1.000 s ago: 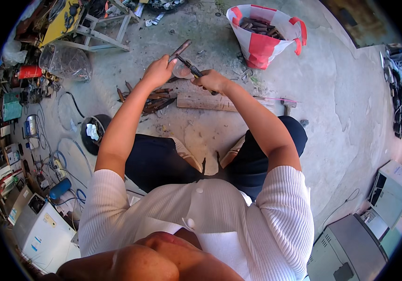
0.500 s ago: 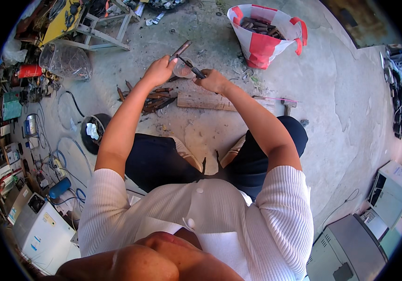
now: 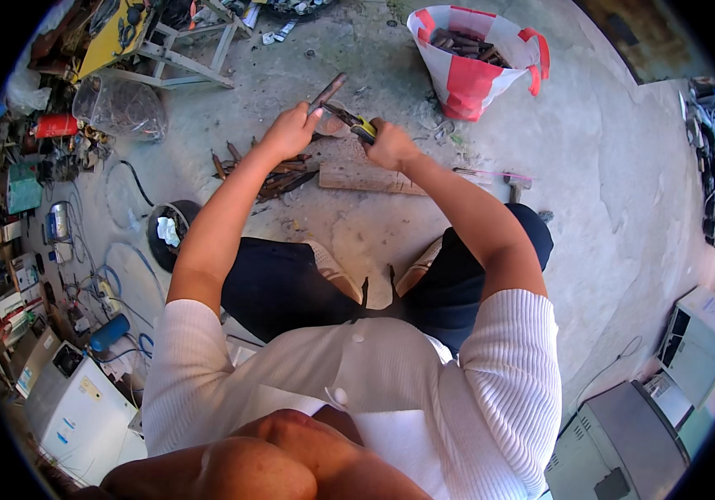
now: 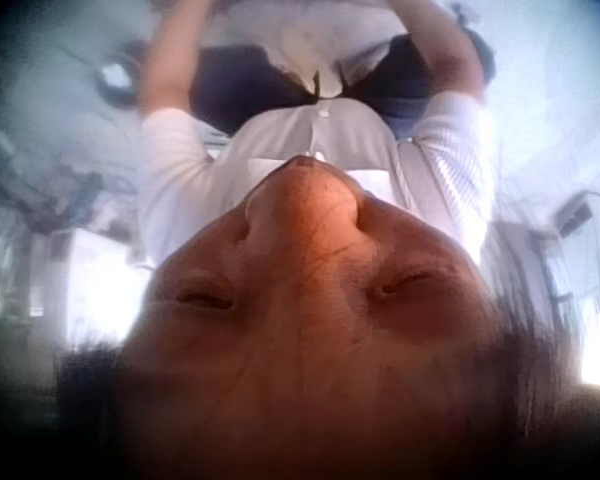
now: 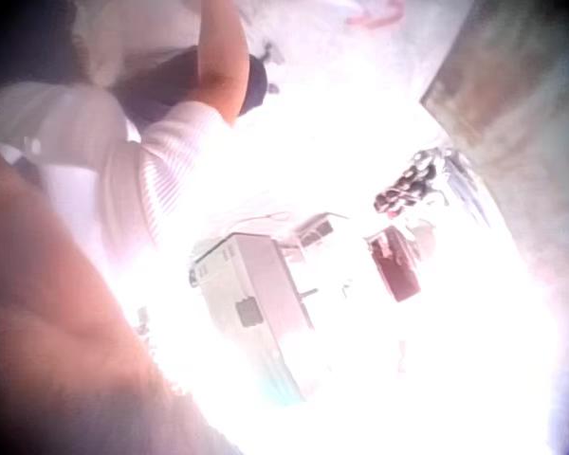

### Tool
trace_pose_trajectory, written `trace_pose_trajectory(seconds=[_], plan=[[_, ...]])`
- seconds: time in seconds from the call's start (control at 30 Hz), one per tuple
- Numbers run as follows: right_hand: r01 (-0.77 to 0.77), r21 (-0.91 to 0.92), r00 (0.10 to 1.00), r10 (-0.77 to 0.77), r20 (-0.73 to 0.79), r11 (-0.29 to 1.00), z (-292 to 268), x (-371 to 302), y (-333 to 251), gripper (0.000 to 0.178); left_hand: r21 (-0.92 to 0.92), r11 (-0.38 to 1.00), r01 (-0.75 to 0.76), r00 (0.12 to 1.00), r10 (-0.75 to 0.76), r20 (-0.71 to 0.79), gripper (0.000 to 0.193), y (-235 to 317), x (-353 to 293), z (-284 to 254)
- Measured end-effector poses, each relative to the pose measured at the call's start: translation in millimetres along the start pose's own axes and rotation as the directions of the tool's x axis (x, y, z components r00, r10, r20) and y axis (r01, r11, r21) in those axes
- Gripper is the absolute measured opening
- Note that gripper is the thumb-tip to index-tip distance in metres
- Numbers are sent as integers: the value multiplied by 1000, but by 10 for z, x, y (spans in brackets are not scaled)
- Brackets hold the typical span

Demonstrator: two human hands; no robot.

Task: The person holds a metal rod with pliers and strikes it with a hammer against a wooden block. They pick up and handle various metal pieces, including a flat metal plate, while working on the concrete floor.

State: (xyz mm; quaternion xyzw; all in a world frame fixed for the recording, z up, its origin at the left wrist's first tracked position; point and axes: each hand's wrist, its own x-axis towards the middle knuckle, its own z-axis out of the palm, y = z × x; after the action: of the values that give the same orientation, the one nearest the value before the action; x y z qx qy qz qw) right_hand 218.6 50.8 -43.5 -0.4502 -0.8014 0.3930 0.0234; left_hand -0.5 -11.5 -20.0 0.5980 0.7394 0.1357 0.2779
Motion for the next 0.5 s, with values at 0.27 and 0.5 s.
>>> trace_pose_trajectory(seconds=[0.27, 0.5], plan=[[126, -248, 992, -115, 59, 960, -169, 206, 157, 31, -86, 996, -37, 999, 34, -35, 43, -135, 25, 228], [104, -419, 986, -37, 165, 902, -266, 238, -58, 33, -40, 999, -5, 1000, 7, 28, 43, -196, -23, 197]])
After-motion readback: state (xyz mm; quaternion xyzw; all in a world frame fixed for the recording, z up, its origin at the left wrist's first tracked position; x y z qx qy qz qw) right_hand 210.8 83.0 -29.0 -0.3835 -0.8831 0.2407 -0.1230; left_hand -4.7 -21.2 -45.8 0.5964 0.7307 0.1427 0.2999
